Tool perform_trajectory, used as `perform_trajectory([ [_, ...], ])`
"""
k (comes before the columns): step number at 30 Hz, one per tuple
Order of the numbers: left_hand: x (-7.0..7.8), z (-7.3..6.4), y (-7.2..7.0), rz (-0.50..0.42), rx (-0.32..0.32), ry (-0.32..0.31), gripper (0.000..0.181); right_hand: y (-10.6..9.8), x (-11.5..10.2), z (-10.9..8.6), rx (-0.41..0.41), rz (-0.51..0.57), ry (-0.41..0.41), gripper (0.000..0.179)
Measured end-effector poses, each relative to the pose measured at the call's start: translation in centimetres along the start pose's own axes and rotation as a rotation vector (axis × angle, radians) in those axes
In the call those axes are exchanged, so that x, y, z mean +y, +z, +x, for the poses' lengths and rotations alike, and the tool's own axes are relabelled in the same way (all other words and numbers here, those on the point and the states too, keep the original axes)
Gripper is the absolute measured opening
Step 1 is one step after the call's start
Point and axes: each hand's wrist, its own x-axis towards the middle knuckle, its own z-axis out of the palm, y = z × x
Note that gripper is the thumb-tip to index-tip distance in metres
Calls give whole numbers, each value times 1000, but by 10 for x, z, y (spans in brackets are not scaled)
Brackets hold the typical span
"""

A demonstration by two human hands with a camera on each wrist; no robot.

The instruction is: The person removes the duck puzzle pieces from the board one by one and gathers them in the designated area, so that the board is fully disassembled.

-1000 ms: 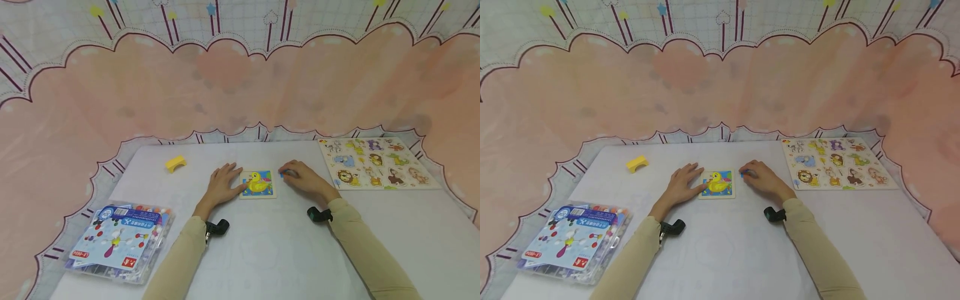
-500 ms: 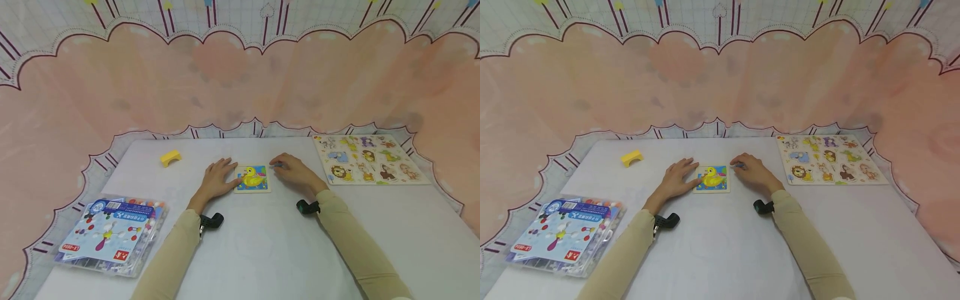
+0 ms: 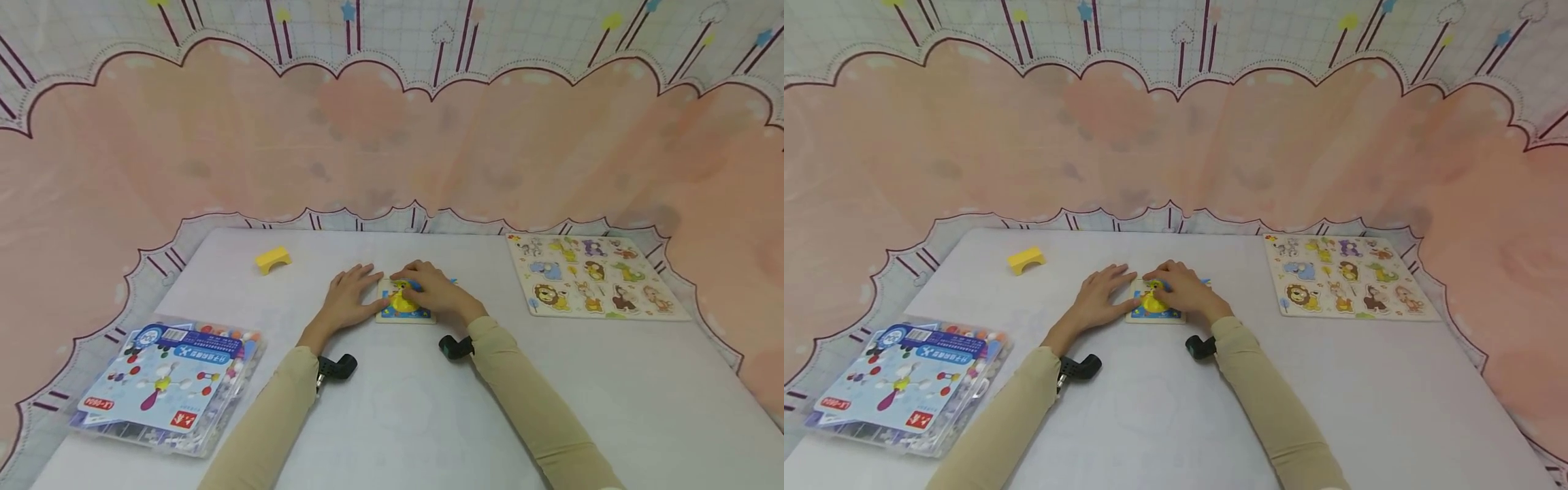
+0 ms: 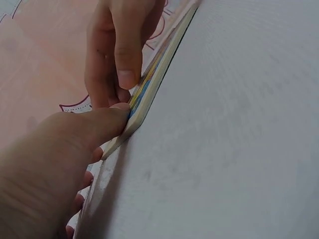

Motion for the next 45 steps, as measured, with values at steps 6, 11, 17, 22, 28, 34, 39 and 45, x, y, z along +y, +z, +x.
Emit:
perform_trajectory([
  [6,3,2,-2,-7,11,3,64,1,0,2,14,-79,-13,37],
  [11,5,5,1,-20,1,13,64,3,1,-1,49,-82,7,34],
  [17,0,2,2,16,8,-14,64,9,-2,2,72,-44,-20,30],
  [22,-4,-1,0,4,15,-16,64,9,-7,3,76,-30,-10,29],
  [28,-1,-1,0,-5,10,-13,64,8,-6,-1,101,5,-35,30],
  [34,4,2,-1,-1,10,-12,64,3,-3,-4,113,92,-61,32],
  [39,3,1,-2,6,16,-15,63,4,-1,-2,137,163,-54,31],
  [45,4,-1,0,-5,-1,-19,63,4,1,-4,200,227,-2,26],
])
